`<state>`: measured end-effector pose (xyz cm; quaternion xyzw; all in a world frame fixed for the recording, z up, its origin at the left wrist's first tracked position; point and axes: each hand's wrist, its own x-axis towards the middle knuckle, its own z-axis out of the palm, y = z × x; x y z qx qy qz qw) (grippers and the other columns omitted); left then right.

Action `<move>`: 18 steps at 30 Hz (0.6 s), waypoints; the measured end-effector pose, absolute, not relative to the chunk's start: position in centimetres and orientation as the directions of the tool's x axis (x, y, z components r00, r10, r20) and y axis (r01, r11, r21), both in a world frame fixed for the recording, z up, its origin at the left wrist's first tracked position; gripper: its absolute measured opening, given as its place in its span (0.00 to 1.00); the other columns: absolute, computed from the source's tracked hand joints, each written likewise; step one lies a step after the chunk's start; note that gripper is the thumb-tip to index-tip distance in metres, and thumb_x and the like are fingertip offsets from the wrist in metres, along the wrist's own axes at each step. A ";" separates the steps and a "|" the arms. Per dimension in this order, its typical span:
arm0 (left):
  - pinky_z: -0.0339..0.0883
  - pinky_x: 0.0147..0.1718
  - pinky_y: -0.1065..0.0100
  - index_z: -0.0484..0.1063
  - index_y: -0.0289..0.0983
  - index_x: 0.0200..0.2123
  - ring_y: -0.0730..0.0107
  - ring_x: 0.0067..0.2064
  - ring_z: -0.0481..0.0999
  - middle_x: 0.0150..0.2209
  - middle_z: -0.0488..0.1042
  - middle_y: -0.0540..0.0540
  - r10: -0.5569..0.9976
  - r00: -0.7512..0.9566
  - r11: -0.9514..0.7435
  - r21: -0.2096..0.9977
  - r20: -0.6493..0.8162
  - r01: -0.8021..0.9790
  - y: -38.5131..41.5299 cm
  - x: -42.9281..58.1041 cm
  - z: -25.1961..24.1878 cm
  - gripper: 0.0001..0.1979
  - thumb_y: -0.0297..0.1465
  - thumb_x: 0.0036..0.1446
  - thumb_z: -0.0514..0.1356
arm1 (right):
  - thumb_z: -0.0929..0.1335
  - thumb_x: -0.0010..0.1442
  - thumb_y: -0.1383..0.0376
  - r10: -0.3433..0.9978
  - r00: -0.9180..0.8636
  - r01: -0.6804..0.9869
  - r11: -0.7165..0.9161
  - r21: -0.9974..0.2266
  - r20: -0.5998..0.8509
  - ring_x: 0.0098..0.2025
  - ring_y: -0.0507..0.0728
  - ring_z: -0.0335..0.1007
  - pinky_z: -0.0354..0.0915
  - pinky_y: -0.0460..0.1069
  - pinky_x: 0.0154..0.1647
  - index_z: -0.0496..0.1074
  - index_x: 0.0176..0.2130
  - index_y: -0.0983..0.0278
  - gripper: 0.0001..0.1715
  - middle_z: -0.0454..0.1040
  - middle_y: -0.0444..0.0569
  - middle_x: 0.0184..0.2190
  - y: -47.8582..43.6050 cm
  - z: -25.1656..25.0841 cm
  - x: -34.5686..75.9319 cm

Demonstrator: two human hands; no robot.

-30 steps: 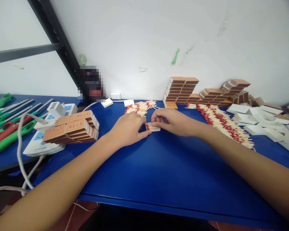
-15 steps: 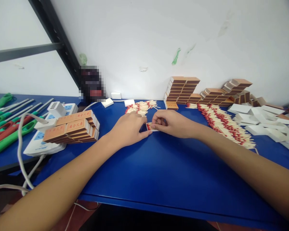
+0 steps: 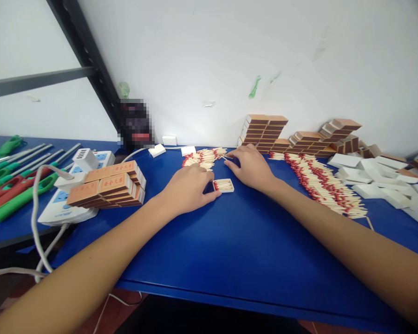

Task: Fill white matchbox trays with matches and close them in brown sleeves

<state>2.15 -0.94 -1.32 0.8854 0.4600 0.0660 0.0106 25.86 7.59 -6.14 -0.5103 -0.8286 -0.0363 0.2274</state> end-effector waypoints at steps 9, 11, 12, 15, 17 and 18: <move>0.69 0.42 0.58 0.81 0.36 0.48 0.52 0.46 0.79 0.43 0.83 0.39 0.819 0.567 -0.574 0.101 0.089 0.812 -1.0 2.2 -1.0 0.17 0.45 0.71 0.63 | 0.68 0.71 0.63 0.868 -0.301 0.882 0.411 -0.231 0.394 0.47 0.68 0.69 0.67 0.60 0.52 0.80 0.39 0.64 0.12 0.80 0.59 0.39 7.9 -5.9 25.6; 0.69 0.41 0.58 0.81 0.36 0.47 0.52 0.45 0.79 0.42 0.82 0.39 0.817 0.568 -0.576 0.104 0.094 0.811 -1.0 2.2 -0.9 0.17 0.44 0.71 0.63 | 0.66 0.72 0.63 0.870 -0.324 0.889 0.414 -0.194 0.373 0.48 0.68 0.69 0.66 0.60 0.52 0.79 0.40 0.65 0.14 0.79 0.60 0.39 7.9 -5.8 25.7; 0.69 0.41 0.58 0.81 0.36 0.47 0.53 0.45 0.79 0.42 0.82 0.39 0.818 0.567 -0.575 0.102 0.096 0.812 -1.0 2.2 -1.0 0.17 0.44 0.70 0.63 | 0.65 0.72 0.63 0.866 -0.343 0.891 0.423 -0.168 0.363 0.48 0.68 0.69 0.66 0.60 0.53 0.79 0.40 0.65 0.15 0.79 0.61 0.39 7.9 -5.8 25.8; 0.69 0.41 0.58 0.81 0.36 0.47 0.53 0.44 0.79 0.42 0.82 0.39 0.819 0.566 -0.574 0.092 0.098 0.814 -1.0 2.1 -1.1 0.17 0.44 0.71 0.63 | 0.63 0.74 0.62 0.846 -0.421 0.880 0.469 -0.079 0.328 0.48 0.68 0.70 0.65 0.60 0.54 0.79 0.41 0.66 0.17 0.79 0.62 0.41 7.8 -5.6 26.1; 0.69 0.41 0.58 0.81 0.36 0.47 0.53 0.44 0.79 0.42 0.82 0.39 0.818 0.566 -0.574 0.092 0.100 0.814 -1.0 2.1 -1.1 0.17 0.44 0.71 0.63 | 0.63 0.73 0.63 0.838 -0.467 0.864 0.500 -0.055 0.283 0.46 0.67 0.70 0.64 0.60 0.55 0.78 0.39 0.66 0.17 0.80 0.63 0.41 7.9 -5.4 26.3; 0.69 0.40 0.58 0.81 0.36 0.47 0.53 0.44 0.79 0.42 0.82 0.39 0.819 0.565 -0.573 0.095 0.102 0.814 -1.0 2.1 -1.1 0.17 0.45 0.70 0.63 | 0.64 0.73 0.64 0.837 -0.481 0.857 0.512 -0.063 0.259 0.46 0.67 0.71 0.63 0.60 0.55 0.77 0.37 0.65 0.16 0.80 0.62 0.40 7.8 -5.2 26.4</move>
